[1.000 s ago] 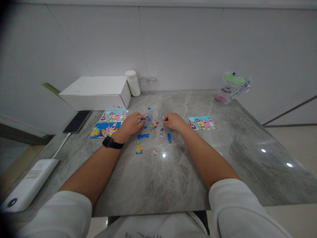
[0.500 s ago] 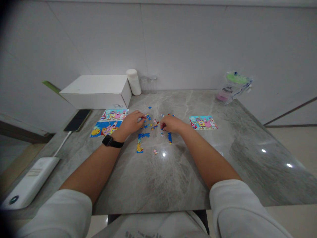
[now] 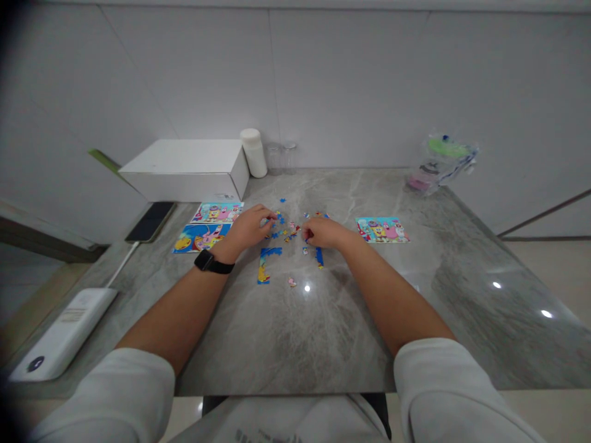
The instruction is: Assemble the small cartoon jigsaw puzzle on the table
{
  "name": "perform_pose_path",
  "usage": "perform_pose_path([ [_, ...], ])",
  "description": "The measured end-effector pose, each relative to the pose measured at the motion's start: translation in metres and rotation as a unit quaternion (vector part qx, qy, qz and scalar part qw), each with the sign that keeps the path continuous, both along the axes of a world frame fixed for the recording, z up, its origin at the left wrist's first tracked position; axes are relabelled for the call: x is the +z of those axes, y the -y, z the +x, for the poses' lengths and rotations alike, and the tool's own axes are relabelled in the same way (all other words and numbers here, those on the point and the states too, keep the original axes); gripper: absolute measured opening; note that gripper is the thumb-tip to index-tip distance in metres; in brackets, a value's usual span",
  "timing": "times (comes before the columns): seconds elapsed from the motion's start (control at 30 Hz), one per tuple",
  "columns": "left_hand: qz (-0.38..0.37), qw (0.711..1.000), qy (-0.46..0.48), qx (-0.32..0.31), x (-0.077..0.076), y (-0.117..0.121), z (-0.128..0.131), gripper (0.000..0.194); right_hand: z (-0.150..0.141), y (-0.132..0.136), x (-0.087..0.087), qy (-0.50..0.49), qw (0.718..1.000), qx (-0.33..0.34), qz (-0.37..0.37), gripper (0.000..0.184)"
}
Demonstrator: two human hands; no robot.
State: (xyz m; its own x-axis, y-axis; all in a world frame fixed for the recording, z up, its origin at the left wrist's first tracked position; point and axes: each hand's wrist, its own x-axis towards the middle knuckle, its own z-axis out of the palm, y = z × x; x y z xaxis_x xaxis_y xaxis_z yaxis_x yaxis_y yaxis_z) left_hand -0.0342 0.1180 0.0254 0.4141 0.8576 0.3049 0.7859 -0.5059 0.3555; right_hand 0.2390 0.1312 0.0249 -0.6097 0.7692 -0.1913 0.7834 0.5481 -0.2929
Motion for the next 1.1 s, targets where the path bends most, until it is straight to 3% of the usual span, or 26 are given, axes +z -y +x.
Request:
perform_pose_path([
  [0.17,-0.020,0.998,0.061,-0.020,0.004,-0.001,0.002,0.021,-0.002,0.001,0.010,-0.125,0.988,-0.046,-0.073,0.015],
  [0.37,-0.146,0.978,0.119,-0.091,0.025,0.012,0.016,0.027,-0.009,0.007,0.023,-0.327,0.923,-0.085,-0.181,0.021],
  [0.53,-0.189,0.959,0.171,-0.123,0.036,0.024,0.021,0.024,-0.013,0.016,0.034,-0.380,0.890,-0.082,-0.239,0.030],
  [0.63,-0.215,0.948,0.198,-0.125,0.041,0.025,0.021,0.023,-0.015,0.021,0.042,-0.415,0.872,-0.081,-0.246,0.032],
  [0.87,-0.231,0.928,0.265,-0.120,0.049,0.025,0.021,0.021,-0.016,0.023,0.048,-0.517,0.809,-0.151,-0.237,0.034],
  [1.1,-0.226,0.919,0.311,-0.085,0.041,0.021,0.023,0.025,-0.020,0.026,0.050,-0.512,0.818,-0.142,-0.219,0.037],
])
